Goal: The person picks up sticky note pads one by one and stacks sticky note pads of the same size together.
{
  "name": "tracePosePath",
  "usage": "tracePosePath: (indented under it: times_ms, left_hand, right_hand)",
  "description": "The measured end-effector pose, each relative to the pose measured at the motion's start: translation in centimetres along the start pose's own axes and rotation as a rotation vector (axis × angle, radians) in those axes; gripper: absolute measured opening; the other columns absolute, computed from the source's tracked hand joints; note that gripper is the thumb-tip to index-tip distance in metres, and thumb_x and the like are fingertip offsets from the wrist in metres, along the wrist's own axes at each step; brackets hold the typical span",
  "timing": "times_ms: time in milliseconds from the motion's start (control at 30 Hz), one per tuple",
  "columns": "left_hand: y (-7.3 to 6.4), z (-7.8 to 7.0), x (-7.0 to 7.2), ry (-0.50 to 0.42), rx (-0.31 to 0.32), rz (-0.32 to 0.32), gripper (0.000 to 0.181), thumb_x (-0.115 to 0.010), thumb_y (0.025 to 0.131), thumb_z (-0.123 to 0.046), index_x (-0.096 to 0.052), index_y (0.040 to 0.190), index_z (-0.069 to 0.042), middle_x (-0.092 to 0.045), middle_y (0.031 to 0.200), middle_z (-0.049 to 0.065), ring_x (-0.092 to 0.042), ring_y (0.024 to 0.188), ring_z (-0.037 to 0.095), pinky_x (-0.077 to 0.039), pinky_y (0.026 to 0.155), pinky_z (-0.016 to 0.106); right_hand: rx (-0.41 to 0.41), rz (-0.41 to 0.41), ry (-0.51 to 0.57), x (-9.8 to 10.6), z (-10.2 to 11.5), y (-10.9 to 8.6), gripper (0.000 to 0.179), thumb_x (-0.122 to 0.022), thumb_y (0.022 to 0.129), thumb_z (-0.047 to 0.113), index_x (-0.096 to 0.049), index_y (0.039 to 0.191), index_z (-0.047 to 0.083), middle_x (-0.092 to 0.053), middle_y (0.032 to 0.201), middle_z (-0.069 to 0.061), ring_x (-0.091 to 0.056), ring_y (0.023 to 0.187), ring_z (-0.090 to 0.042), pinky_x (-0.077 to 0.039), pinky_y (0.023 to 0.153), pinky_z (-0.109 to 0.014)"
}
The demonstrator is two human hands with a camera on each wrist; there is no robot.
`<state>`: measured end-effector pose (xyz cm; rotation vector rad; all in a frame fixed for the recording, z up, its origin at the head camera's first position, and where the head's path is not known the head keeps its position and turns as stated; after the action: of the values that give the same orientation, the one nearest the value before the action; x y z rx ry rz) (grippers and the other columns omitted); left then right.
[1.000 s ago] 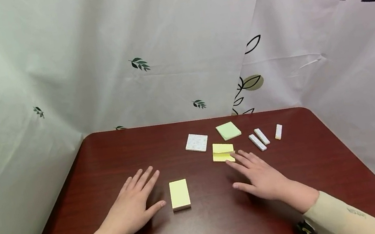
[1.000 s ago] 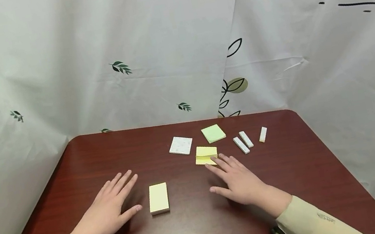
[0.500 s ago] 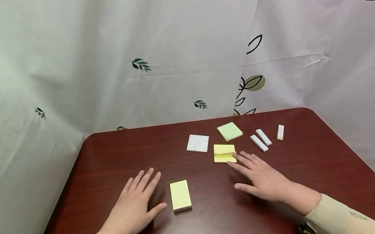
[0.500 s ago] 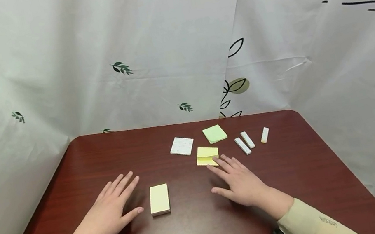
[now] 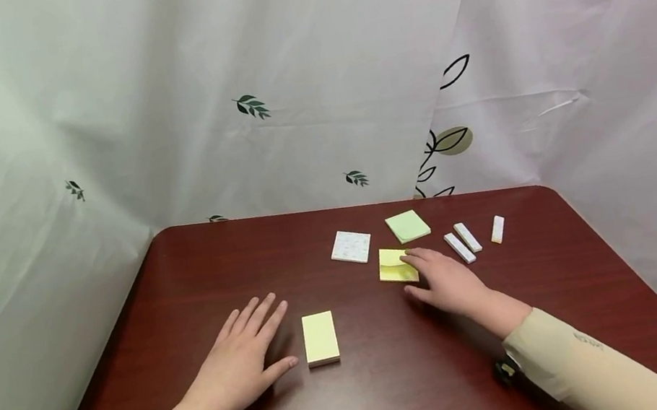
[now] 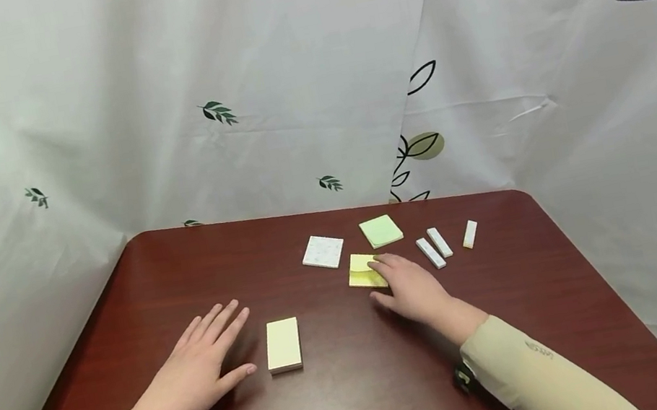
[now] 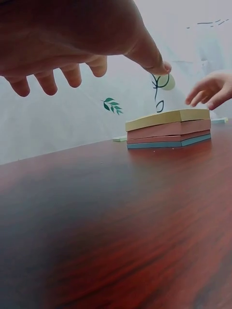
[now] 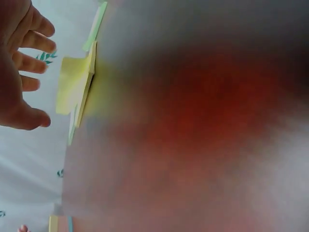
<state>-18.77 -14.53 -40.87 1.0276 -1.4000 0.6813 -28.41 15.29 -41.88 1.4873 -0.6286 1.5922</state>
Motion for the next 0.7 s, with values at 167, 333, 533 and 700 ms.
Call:
tracePosePath:
  times_ms: [167,333,533,700]
  left_hand:
    - [0.1,0.0,0.1,-0.007,0.001,-0.006,0.082,-0.063,0.089,-0.059,-0.038,0.154,-0.015,-0.03,0.16,0.009,-0.027,0.146,0.034,-0.024,0.114,0.055]
    - [0.2,0.0,0.0,0.002,-0.001,0.001,0.08,-0.059,0.091,-0.06,-0.038,0.154,-0.015,-0.03,0.16,0.01,-0.028,0.146,0.034,-0.024,0.114,0.055]
    - [0.2,0.0,-0.1,0.0,0.002,0.006,0.08,-0.058,0.091,-0.06,-0.038,0.154,-0.015,-0.031,0.16,0.01,-0.029,0.145,0.034,-0.025,0.113,0.055]
    - [0.0,0.1,-0.1,0.001,0.003,0.002,0.079,-0.058,0.092,-0.06,-0.038,0.154,-0.015,-0.032,0.159,0.01,-0.029,0.145,0.034,-0.026,0.113,0.055]
  right_hand:
    - [-0.04,0.095,-0.025,-1.1,-1.3,2.1,0.056,-0.074,0.087,0.036,-0.062,0.13,0.002,-0.052,0.14,-0.02,-0.052,0.127,-0.036,-0.044,0.099,-0.049]
    - [-0.049,0.225,-0.009,-2.6,-2.1,3.4,0.055,-0.072,0.089,0.037,-0.06,0.134,0.007,-0.049,0.144,-0.019,-0.049,0.131,-0.036,-0.043,0.101,-0.05]
    - [-0.001,0.247,-0.019,-3.2,-2.2,4.2,0.05,-0.07,0.09,0.036,-0.063,0.131,0.01,-0.055,0.137,-0.018,-0.055,0.124,-0.035,-0.045,0.098,-0.049]
    - [0.043,0.232,-0.049,-2.9,-1.5,4.7,0.045,-0.072,0.088,0.035,-0.066,0.126,0.01,-0.062,0.127,-0.016,-0.062,0.112,-0.033,-0.048,0.092,-0.048]
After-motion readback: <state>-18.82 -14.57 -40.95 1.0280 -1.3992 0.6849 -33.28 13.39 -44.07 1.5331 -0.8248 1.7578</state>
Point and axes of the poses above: each hand's wrist, its own y-axis towards the middle knuckle, its own x-axis out of the back of the hand, z = x × y, the point moved 9 cm from there along y, towards the middle knuckle
